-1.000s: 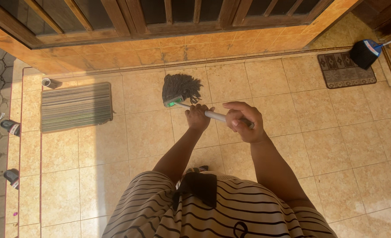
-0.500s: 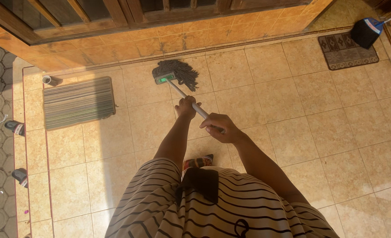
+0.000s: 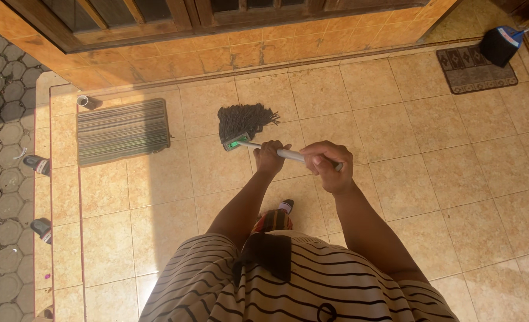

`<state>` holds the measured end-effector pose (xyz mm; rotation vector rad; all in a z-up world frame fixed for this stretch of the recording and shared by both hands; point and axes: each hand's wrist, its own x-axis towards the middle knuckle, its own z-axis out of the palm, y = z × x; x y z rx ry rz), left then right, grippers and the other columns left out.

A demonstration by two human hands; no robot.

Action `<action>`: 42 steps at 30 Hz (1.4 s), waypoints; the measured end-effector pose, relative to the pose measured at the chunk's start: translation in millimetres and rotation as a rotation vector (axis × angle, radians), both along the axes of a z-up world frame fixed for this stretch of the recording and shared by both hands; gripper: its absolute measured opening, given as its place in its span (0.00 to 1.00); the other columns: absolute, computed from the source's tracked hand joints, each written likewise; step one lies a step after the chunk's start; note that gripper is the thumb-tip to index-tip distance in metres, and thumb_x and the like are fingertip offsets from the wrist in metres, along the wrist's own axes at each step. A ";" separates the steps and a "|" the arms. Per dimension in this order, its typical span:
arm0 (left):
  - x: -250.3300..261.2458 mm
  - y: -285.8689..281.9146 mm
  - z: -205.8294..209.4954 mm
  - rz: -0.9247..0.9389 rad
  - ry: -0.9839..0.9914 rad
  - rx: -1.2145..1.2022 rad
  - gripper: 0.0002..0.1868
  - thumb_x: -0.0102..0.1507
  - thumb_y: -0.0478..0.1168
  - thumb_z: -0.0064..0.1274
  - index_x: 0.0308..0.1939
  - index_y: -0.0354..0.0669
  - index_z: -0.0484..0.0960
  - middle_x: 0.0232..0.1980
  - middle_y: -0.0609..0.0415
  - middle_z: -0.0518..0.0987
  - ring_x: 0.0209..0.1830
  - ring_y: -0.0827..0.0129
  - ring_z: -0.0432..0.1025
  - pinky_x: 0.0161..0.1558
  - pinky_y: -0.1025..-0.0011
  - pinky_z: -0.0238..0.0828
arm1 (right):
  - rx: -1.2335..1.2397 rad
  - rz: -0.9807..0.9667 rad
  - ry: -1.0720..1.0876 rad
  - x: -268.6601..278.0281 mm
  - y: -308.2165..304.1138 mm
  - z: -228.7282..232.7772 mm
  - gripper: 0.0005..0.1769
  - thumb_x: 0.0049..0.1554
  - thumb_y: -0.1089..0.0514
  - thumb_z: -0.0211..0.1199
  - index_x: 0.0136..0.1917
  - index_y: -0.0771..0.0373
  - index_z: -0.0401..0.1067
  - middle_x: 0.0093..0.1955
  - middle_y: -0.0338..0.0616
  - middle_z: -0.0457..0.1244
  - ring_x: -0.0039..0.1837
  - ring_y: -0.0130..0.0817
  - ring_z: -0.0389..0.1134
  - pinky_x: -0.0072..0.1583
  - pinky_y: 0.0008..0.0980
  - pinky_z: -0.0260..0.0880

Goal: The person mops a tiled floor using a string mop, moving back and forth across the area. They briefly pause to pick up a plastic water bottle from a shoe rack and place it back before resuming mopping.

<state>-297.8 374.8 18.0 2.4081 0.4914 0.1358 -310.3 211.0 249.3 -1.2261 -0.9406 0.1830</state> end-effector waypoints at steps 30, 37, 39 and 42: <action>-3.0 146.7 -18.0 -0.004 0.282 0.099 0.15 0.66 0.59 0.52 0.43 0.56 0.82 0.53 0.59 0.77 0.58 0.60 0.69 0.56 0.52 0.59 | -0.123 -0.016 -0.195 -25.0 122.1 -44.8 0.09 0.63 0.67 0.54 0.51 0.69 0.75 0.32 0.40 0.61 0.30 0.22 0.53 0.35 0.28 0.51; 11.3 224.8 -29.4 -0.030 0.402 0.075 0.14 0.66 0.58 0.52 0.47 0.57 0.78 0.57 0.63 0.78 0.59 0.59 0.69 0.57 0.51 0.59 | -0.249 0.072 -0.221 -11.9 188.4 -61.8 0.10 0.63 0.66 0.54 0.55 0.69 0.75 0.33 0.39 0.59 0.30 0.23 0.53 0.35 0.28 0.51; 12.8 228.6 -17.9 -0.037 0.312 0.133 0.10 0.66 0.54 0.52 0.45 0.58 0.79 0.53 0.62 0.80 0.58 0.60 0.71 0.56 0.51 0.61 | -0.197 0.092 -0.133 4.6 198.1 -35.6 0.12 0.65 0.65 0.55 0.58 0.72 0.74 0.29 0.36 0.57 0.30 0.23 0.52 0.35 0.28 0.51; 2.3 230.5 -5.6 -0.096 0.191 0.213 0.13 0.66 0.55 0.51 0.46 0.55 0.78 0.48 0.58 0.81 0.54 0.59 0.75 0.50 0.51 0.67 | -0.111 0.083 -0.148 25.0 210.0 8.7 0.14 0.68 0.61 0.52 0.60 0.72 0.72 0.30 0.37 0.59 0.32 0.23 0.58 0.38 0.27 0.61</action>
